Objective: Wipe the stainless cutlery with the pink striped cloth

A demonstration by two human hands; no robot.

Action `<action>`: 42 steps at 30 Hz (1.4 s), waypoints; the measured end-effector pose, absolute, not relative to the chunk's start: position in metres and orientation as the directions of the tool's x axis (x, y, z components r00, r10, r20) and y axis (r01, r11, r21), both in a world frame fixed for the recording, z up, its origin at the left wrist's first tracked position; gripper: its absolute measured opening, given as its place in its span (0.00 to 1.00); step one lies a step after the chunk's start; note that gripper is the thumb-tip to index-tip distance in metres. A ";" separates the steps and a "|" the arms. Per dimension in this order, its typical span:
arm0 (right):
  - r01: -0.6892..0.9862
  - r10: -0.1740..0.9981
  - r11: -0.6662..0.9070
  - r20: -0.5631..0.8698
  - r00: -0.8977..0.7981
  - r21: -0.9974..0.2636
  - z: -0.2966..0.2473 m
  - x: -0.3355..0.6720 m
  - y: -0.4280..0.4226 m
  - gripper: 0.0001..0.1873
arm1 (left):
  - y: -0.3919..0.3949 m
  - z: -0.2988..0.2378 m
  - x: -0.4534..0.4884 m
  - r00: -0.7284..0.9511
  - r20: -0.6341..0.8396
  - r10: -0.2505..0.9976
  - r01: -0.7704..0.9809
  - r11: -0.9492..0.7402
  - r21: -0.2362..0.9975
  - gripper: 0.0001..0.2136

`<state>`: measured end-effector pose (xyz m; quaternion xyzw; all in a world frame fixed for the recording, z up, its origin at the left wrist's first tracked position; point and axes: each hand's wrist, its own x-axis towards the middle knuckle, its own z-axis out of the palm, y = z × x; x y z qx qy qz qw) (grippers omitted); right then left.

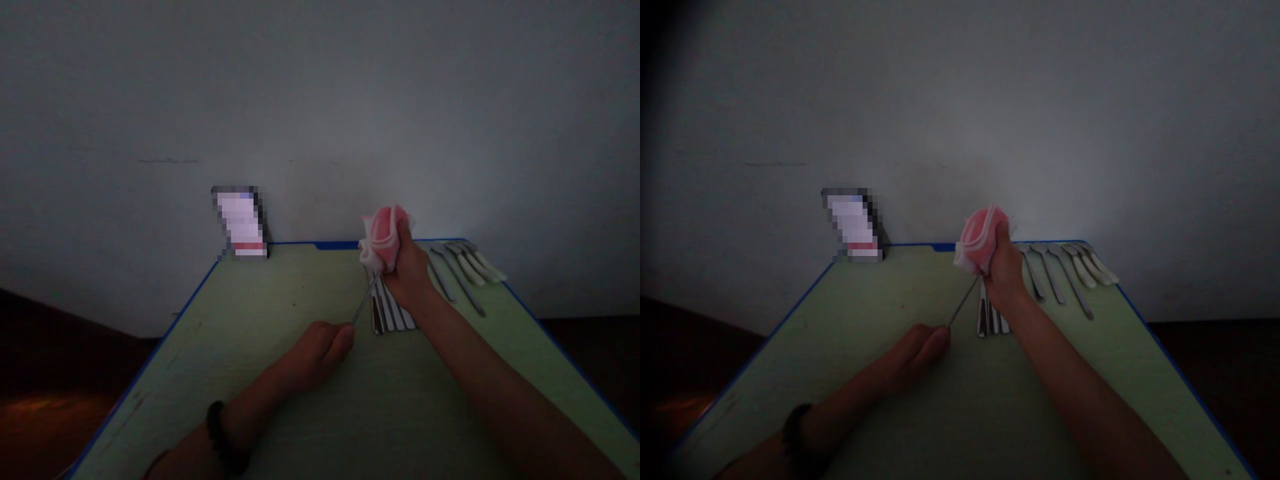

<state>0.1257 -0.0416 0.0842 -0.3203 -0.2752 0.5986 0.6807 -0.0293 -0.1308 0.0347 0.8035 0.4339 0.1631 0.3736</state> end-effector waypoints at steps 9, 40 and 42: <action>-0.632 0.997 0.048 -0.001 0.077 -0.773 0.076 0.120 -0.044 0.19 | -0.131 0.036 -0.027 0.553 -0.055 0.831 0.595 -0.348 0.724 0.21; -0.561 0.998 -0.057 -0.039 -0.044 -0.826 0.054 0.103 -0.055 0.23 | -0.129 0.030 -0.028 0.536 -0.069 0.842 0.606 -0.326 0.725 0.18; -0.553 0.997 -0.075 -0.059 -0.046 -0.830 0.056 0.102 -0.056 0.23 | -0.130 0.030 -0.029 0.545 -0.062 0.836 0.598 -0.336 0.727 0.19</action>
